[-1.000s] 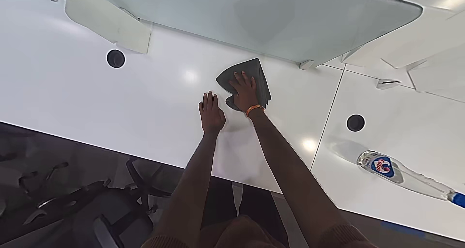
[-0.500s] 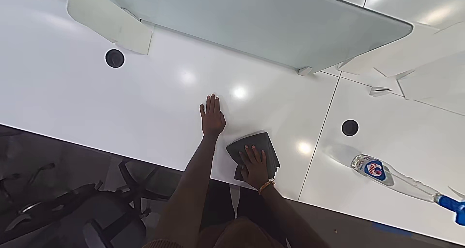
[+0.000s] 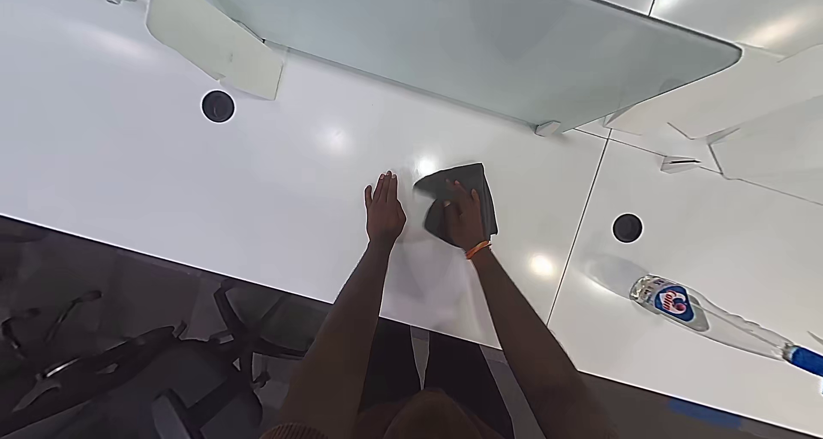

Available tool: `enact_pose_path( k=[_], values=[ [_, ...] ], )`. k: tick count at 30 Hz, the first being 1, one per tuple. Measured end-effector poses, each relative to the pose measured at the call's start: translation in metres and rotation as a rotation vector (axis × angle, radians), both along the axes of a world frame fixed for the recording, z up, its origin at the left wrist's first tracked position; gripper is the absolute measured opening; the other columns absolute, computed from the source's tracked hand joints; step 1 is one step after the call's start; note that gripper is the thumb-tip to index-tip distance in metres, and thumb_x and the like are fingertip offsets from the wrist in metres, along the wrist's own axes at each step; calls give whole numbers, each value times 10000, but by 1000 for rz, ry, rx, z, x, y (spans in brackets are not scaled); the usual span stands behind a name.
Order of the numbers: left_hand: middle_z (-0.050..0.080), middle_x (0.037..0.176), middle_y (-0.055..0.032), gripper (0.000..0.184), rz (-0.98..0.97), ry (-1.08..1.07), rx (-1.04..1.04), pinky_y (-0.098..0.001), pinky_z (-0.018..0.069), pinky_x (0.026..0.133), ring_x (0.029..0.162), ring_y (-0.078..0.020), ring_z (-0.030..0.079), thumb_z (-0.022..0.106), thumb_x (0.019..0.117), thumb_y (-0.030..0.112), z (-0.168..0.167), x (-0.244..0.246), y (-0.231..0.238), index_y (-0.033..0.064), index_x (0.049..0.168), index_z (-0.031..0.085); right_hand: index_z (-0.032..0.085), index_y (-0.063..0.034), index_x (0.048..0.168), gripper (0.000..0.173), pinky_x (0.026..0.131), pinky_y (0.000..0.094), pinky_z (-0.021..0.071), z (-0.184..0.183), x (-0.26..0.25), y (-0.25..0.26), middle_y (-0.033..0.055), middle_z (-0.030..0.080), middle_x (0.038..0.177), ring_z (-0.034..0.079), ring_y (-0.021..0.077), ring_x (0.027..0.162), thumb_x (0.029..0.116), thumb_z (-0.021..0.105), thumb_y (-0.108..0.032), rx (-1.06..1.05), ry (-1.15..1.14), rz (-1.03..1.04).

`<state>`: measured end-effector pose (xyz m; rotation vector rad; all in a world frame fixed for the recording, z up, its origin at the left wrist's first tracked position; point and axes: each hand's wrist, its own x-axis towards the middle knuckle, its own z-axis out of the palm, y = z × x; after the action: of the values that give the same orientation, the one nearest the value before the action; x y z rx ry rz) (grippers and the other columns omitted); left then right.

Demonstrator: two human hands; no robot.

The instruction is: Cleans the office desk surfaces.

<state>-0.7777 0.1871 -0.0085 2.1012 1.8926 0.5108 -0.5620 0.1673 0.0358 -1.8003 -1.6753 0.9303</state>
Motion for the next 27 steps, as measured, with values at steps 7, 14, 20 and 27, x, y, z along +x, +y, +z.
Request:
enact_pose_path(
  k=[7, 14, 20, 27],
  values=[
    [484, 1573, -74, 471, 11, -104, 39, -533, 274, 1218, 1458, -220, 456, 353, 1039, 55, 2, 0, 1, 92, 1475, 526, 694, -174, 899, 91, 683, 227, 568, 71, 77, -15, -65, 708, 781, 666, 9, 748, 941, 622, -209, -133, 1097, -310],
    [418, 1581, -190, 656, 324, -777, 46, -349, 614, 864, 996, -181, 726, 626, 929, -16, 19, -23, 10, 3, 1541, 388, 567, 58, 1337, 382, 1044, 426, 491, 45, 126, -17, 241, 614, 1328, 611, 288, 1220, 1076, 409, -172, 93, -34, -686],
    [389, 1614, -111, 687, 334, -693, -18, -300, 560, 617, 754, -131, 653, 819, 870, 200, 37, -57, 19, 70, 1471, 513, 585, -56, 1402, 507, 1221, 546, 311, 29, 42, -34, 175, 501, 1526, 402, 346, 1473, 1012, 485, -364, 118, -391, -114],
    [444, 1579, -167, 389, -68, -209, -6, -503, 323, 1206, 1464, -307, 426, 436, 1043, 145, 17, -111, 38, 5, 1366, 600, 274, -365, 1625, 899, 1170, 764, 27, -19, -38, 37, 84, 105, 1733, 23, 375, 1591, 866, 368, -838, -126, -775, -16]
  ],
)
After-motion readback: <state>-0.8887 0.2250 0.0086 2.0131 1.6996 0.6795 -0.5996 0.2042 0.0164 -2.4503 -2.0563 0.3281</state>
